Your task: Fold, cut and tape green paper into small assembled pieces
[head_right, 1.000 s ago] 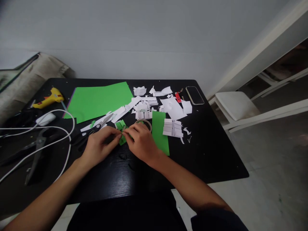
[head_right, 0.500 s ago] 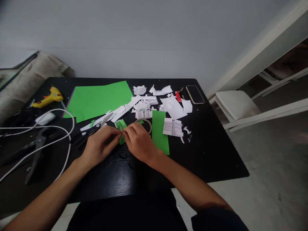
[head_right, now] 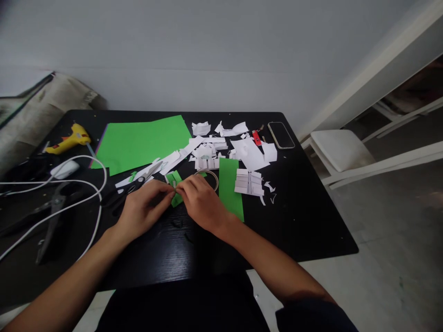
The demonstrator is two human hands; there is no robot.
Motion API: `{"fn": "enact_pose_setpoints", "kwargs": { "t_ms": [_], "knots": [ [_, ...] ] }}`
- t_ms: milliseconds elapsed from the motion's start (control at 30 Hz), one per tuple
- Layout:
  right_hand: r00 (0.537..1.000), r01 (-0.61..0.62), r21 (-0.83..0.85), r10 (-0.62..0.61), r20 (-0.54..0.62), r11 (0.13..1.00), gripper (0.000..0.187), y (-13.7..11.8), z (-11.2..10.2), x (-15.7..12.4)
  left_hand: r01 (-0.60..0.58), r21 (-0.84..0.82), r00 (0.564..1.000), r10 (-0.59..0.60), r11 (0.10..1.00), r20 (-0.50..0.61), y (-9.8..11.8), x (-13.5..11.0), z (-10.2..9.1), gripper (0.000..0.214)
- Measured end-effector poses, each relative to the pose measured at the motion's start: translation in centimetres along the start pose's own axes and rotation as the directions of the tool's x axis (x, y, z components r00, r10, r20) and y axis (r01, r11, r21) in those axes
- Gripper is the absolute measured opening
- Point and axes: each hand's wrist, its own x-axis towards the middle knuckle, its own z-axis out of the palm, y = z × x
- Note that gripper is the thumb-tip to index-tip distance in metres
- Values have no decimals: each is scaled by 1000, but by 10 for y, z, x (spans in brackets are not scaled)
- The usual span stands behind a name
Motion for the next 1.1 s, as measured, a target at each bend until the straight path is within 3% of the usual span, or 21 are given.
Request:
{"fn": "enact_pose_setpoints", "kwargs": {
  "t_ms": [300, 900, 1000, 1100],
  "knots": [
    [999, 17, -89, -14, 37, 996, 23, -1, 3, 0, 2, 19, 1000, -3, 1000, 3, 1, 1, 0, 7],
    [999, 20, -4, -20, 47, 1000, 20, -2, -4, 2, 36, -23, 999, -35, 999, 11, 1, 0, 0, 7],
    [1000, 5, -21, -5, -22, 1000, 18, 3, -10, 5, 62, -34, 998, -62, 997, 1, 0, 1, -1, 7],
    [977, -118, -126, 93, -190, 985, 17, 18, -21, 9, 140, -71, 989, -142, 988, -34, -2, 2, -4, 9]
  ]
}}
